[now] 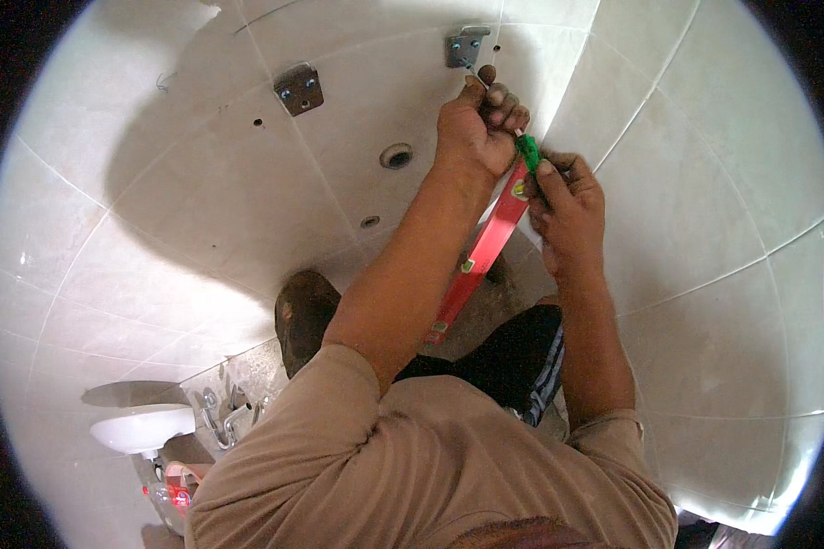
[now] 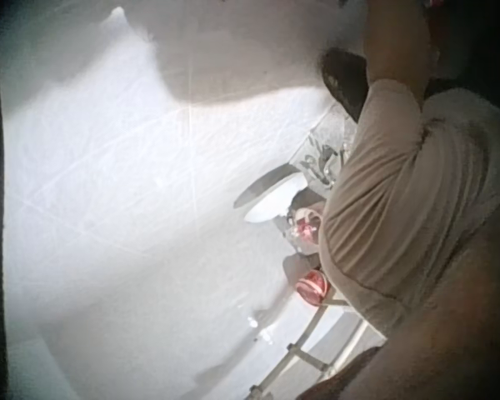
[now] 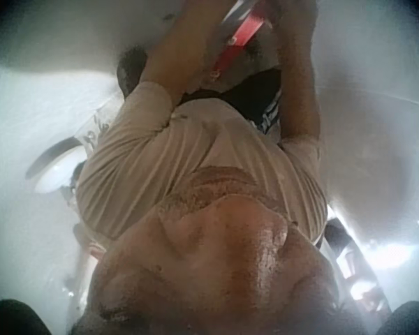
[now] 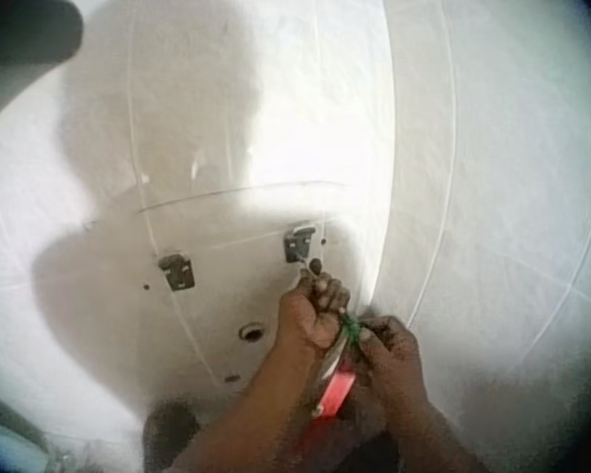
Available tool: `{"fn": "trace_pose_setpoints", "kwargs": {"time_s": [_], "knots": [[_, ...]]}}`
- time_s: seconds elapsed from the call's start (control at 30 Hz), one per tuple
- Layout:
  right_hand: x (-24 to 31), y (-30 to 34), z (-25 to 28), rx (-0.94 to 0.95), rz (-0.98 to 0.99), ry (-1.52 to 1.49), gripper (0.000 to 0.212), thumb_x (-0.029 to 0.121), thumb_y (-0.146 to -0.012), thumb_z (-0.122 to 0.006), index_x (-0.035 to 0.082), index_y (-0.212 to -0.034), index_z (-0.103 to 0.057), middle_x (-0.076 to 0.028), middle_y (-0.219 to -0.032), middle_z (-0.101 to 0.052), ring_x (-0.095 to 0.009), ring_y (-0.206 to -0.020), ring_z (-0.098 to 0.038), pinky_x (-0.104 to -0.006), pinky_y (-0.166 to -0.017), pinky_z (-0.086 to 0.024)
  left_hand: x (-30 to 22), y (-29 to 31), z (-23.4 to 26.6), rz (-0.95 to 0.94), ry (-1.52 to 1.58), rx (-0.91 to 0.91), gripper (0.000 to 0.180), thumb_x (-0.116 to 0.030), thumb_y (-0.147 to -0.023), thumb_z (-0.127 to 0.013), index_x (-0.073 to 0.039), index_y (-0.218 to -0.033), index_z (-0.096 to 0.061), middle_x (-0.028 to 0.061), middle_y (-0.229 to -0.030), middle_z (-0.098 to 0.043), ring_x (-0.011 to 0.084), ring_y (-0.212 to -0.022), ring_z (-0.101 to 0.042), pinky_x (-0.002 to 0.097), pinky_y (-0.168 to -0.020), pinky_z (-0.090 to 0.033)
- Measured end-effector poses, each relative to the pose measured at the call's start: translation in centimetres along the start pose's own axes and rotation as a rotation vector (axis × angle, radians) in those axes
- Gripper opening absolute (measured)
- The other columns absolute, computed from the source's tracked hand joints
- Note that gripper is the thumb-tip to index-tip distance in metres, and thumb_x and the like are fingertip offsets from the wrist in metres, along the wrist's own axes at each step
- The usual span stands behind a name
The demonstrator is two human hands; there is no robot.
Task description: The person places a spirit level against the mounting holes of a ceramic fixture on a tiled wall, verifies the alignment, and then tightens a screw into a wall mount using a screwdriver.
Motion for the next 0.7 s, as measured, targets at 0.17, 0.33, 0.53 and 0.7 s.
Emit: {"fn": "trace_pose_setpoints", "kwargs": {"time_s": [0.17,0.33,0.53,0.7], "knots": [[2.8,2.2,-3.3,-0.255,1.134,1.561,0.026,0.007,-0.088,-0.067,0.004,-0.113,-0.063,-0.015,-0.099,-0.067,-0.032,-0.086,-0.067,-0.0384,-0.076,-0.055,0.5,0.6,-0.2,-0.035,-0.071,-0.23,0.026,-0.031,-0.106,-0.046,-0.009,-0.098,-0.058,0.0001,-0.066,-0.046,0.0138,-0.054,-0.034,0.0318,-0.054,-0.032],[2.6,1.6,-2.5,-0.205,0.668,1.023,0.028,0.002,-0.082,-0.066,0.004,-0.11,-0.064,-0.018,-0.098,-0.065,-0.039,-0.086,-0.065,-0.0408,-0.075,-0.055,-0.5,-0.2,0.7,0.06,0.154,0.106,0.025,-0.03,-0.107,-0.045,-0.009,-0.102,-0.057,0.003,-0.071,-0.05,0.0147,-0.056,-0.038,0.0326,-0.057,-0.035],[3.3,1.9,-2.7,-0.285,1.104,1.438,0.027,0.004,-0.085,-0.066,0.003,-0.112,-0.064,-0.016,-0.097,-0.065,-0.033,-0.082,-0.067,-0.0388,-0.072,-0.055,1.3,1.4,-0.9,-0.064,-0.002,-0.272,0.02,-0.026,-0.105,-0.049,-0.008,-0.101,-0.056,0.0043,-0.072,-0.052,0.0146,-0.057,-0.041,0.0332,-0.055,-0.035],[3.0,1.6,-2.7,-0.293,0.632,0.894,0.02,0.011,-0.094,-0.063,0.0,-0.112,-0.063,-0.009,-0.086,-0.066,-0.024,-0.068,-0.064,-0.0368,-0.063,-0.053,-0.5,0.2,0.5,-0.08,0.005,-0.031,0.023,-0.028,-0.106,-0.047,-0.007,-0.102,-0.056,0.0063,-0.077,-0.054,0.0153,-0.058,-0.043,0.0324,-0.057,-0.036]]}}
Point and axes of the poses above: each hand's wrist, its own y-axis away from the middle knuckle, its own z-axis out of the back of the hand, x = y × z, the point moved 5 cm from there along -y, towards the middle knuckle
